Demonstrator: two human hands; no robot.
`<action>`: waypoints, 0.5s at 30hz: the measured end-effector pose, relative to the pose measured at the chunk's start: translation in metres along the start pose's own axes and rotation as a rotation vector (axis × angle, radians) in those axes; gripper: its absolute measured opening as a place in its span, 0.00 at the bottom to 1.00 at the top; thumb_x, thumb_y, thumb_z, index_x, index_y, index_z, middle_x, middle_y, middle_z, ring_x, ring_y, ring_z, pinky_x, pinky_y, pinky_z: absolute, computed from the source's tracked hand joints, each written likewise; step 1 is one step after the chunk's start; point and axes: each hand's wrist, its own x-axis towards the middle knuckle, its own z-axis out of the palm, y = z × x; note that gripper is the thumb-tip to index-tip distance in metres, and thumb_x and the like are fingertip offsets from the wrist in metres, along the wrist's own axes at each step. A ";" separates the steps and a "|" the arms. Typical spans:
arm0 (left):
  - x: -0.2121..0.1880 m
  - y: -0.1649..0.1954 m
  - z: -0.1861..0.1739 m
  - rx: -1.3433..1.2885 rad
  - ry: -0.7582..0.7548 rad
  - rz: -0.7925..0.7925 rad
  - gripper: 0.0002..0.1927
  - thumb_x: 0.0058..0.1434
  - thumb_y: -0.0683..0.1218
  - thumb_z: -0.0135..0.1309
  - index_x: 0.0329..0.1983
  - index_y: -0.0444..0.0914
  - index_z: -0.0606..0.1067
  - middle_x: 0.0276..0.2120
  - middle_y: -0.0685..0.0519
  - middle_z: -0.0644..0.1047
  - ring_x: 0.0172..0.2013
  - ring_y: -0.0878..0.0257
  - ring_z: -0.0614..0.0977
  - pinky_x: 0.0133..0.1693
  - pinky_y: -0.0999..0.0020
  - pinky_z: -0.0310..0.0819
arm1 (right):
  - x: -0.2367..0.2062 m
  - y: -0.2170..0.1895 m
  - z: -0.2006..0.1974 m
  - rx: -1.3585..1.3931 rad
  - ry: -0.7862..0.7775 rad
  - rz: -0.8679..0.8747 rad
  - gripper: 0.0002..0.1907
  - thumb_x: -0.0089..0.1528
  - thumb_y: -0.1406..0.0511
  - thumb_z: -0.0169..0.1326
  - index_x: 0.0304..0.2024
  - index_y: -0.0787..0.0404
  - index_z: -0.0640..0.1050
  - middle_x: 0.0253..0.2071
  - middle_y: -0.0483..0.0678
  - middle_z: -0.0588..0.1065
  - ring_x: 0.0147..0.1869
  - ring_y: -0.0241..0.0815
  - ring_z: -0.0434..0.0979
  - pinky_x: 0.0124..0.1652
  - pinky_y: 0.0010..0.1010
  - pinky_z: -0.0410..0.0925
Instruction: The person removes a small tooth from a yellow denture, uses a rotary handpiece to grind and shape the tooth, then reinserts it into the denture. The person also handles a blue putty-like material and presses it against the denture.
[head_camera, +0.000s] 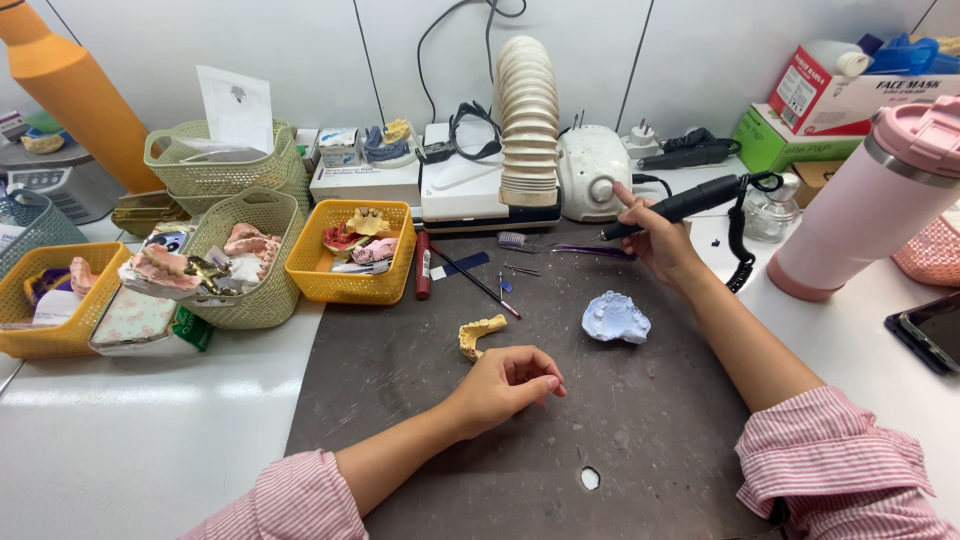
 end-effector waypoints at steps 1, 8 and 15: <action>-0.002 -0.002 -0.001 0.014 -0.005 0.008 0.09 0.68 0.43 0.56 0.47 0.33 0.78 0.41 0.52 0.83 0.40 0.72 0.82 0.42 0.77 0.76 | 0.001 0.001 -0.002 0.005 -0.018 -0.003 0.06 0.59 0.67 0.53 0.30 0.57 0.68 0.76 0.45 0.66 0.26 0.33 0.70 0.29 0.22 0.68; -0.002 0.001 -0.005 -0.029 0.027 -0.058 0.11 0.66 0.42 0.57 0.50 0.33 0.78 0.41 0.51 0.83 0.34 0.72 0.79 0.36 0.77 0.74 | 0.000 0.002 -0.002 -0.016 -0.016 -0.004 0.06 0.60 0.66 0.53 0.29 0.58 0.69 0.77 0.45 0.65 0.25 0.34 0.70 0.29 0.23 0.69; 0.003 0.001 -0.002 -0.137 0.052 -0.076 0.12 0.68 0.41 0.55 0.51 0.30 0.77 0.44 0.47 0.83 0.35 0.68 0.83 0.39 0.75 0.80 | -0.004 0.000 0.001 -0.079 0.019 0.040 0.03 0.59 0.66 0.53 0.32 0.57 0.72 0.76 0.46 0.66 0.25 0.34 0.70 0.28 0.23 0.68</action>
